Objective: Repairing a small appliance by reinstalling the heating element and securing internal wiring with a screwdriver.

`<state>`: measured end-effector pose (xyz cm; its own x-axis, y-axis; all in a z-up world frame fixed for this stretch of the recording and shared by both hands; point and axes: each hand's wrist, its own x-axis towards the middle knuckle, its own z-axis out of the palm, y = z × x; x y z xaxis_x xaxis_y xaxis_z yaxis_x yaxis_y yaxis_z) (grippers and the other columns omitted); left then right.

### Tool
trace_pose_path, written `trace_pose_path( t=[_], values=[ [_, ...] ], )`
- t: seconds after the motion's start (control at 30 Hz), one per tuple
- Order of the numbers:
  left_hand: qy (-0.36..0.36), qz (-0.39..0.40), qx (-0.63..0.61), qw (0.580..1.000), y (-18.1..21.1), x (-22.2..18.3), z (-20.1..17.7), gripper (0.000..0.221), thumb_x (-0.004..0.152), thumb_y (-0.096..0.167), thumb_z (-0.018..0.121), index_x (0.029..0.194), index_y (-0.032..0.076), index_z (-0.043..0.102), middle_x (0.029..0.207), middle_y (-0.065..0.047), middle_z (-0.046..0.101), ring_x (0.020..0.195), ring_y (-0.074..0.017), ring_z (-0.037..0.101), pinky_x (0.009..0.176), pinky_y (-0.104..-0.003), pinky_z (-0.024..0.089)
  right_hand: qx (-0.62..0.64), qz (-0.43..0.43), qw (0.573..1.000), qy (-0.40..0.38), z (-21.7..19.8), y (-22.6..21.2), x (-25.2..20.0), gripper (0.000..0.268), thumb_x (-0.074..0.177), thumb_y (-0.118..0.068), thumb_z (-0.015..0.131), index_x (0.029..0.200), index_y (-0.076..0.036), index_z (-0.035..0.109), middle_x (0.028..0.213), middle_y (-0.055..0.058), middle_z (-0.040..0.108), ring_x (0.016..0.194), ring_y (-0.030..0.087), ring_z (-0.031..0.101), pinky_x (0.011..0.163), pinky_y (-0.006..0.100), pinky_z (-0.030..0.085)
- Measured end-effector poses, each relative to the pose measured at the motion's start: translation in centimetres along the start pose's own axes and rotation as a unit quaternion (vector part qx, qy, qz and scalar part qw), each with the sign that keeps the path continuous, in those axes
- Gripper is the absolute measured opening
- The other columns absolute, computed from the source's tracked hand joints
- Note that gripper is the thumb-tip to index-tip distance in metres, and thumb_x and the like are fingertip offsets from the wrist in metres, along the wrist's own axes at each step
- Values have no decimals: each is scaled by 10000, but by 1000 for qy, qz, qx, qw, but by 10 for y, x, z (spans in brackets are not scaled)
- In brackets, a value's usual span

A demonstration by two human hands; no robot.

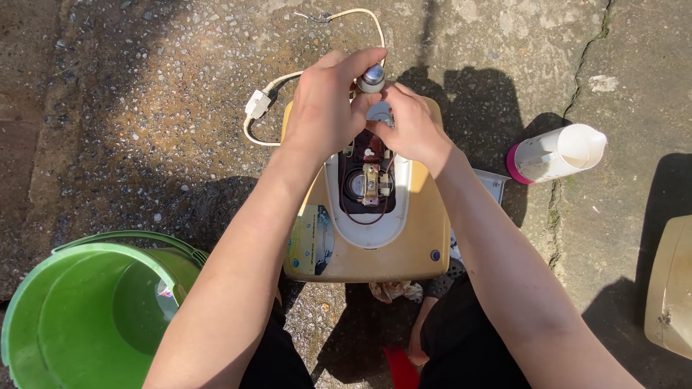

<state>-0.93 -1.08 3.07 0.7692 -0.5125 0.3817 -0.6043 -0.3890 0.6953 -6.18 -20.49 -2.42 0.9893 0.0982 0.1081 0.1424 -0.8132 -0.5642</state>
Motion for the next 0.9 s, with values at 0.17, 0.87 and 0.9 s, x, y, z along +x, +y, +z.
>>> trace_pose_path(
  t=[0.17, 0.87, 0.9],
  values=[
    [-27, 10, -10, 1000, 14, -1, -10, 456, 890, 144, 700, 1330, 243, 631, 1083, -104, 636, 892, -331, 675, 704, -436, 521, 153, 61, 985, 43, 2, -34, 0, 258, 867, -39, 540, 1111, -124, 538, 955, 42, 665, 904, 256, 663, 824, 361, 496],
    [44, 58, 16, 997, 9, 5, -10, 363, 923, 96, 594, 1253, 72, 743, 1140, -170, 675, 1029, -326, 686, 865, -396, 546, 148, 4, 987, 55, -7, -47, 5, 232, 892, 7, 568, 1065, -92, 448, 1066, 86, 748, 1060, 285, 762, 842, 393, 548],
    [36, 71, 10, 997, 7, 4, -12, 417, 897, 44, 521, 1256, 43, 734, 1247, -255, 699, 1202, -337, 678, 1012, -394, 542, 163, -13, 983, 77, -8, -50, 5, 187, 889, 43, 506, 1022, -78, 456, 982, 66, 751, 978, 278, 772, 834, 354, 541]
  ],
)
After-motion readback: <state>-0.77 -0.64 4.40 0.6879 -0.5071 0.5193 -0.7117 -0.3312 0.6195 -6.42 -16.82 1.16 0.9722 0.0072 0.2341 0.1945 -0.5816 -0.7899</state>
